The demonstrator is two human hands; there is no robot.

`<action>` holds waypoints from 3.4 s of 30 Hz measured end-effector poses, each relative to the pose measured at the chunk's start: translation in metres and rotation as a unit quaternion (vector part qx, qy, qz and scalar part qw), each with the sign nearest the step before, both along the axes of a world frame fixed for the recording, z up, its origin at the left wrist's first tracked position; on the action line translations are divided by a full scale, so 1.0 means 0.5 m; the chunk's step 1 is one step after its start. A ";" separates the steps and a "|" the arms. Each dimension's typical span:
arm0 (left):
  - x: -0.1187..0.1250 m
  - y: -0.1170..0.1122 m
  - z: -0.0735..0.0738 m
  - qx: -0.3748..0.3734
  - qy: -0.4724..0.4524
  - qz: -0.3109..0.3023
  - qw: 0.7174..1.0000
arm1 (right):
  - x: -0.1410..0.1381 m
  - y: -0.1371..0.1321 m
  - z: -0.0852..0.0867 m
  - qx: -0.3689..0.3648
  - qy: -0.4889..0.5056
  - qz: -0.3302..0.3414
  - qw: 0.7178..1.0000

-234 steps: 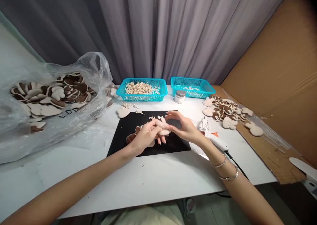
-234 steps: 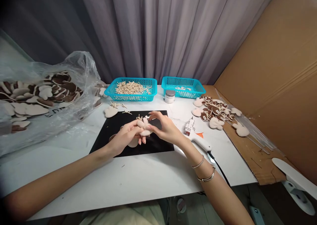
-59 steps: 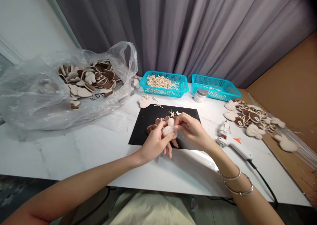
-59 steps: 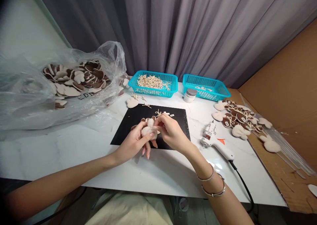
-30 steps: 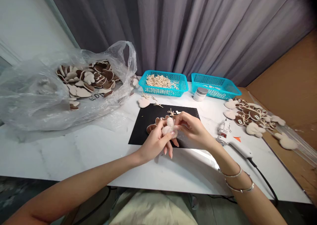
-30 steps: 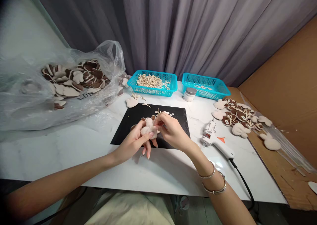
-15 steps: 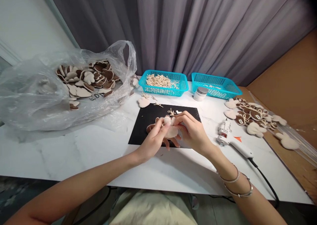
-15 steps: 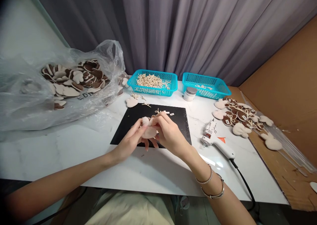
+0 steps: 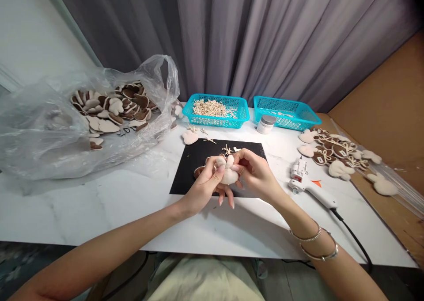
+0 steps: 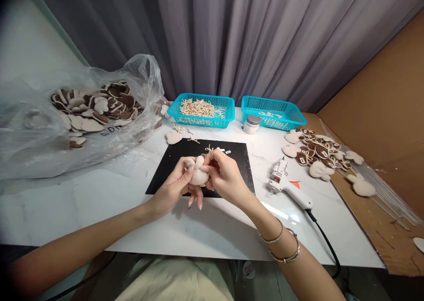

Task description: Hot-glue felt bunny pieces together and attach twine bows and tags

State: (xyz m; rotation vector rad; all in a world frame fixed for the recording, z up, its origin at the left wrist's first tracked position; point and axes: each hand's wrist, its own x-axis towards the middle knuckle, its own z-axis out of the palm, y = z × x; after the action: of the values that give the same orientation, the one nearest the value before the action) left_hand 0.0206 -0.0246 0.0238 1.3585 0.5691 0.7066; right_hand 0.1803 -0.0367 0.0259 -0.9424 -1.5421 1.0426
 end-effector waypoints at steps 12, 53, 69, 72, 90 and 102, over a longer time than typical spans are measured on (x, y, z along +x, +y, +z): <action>-0.009 0.028 0.014 0.002 0.031 0.066 0.997 | 0.016 0.006 0.009 0.180 -0.187 -0.056 0.964; -0.012 0.037 0.030 -0.186 -0.058 0.003 0.981 | -0.008 -0.001 0.000 0.241 -0.157 -0.094 0.953; -0.017 0.030 0.030 -0.112 -0.084 0.017 0.990 | 0.004 -0.003 0.008 0.144 -0.048 -0.026 0.988; -0.019 0.027 0.031 -0.113 -0.085 0.004 0.990 | 0.003 -0.009 0.013 0.164 -0.050 -0.030 0.985; -0.019 0.025 0.033 -0.127 -0.081 0.009 0.989 | 0.004 -0.024 0.013 0.352 -0.221 -0.132 0.900; -0.020 0.017 0.040 -0.048 -0.035 0.073 0.996 | 0.012 -0.019 0.031 0.348 -0.191 -0.113 0.911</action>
State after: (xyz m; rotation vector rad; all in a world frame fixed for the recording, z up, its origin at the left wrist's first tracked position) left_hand 0.0106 -0.0160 0.0436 1.2066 0.6428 0.8311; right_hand 0.1865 -0.0464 0.0415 -0.8031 -1.8776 0.0955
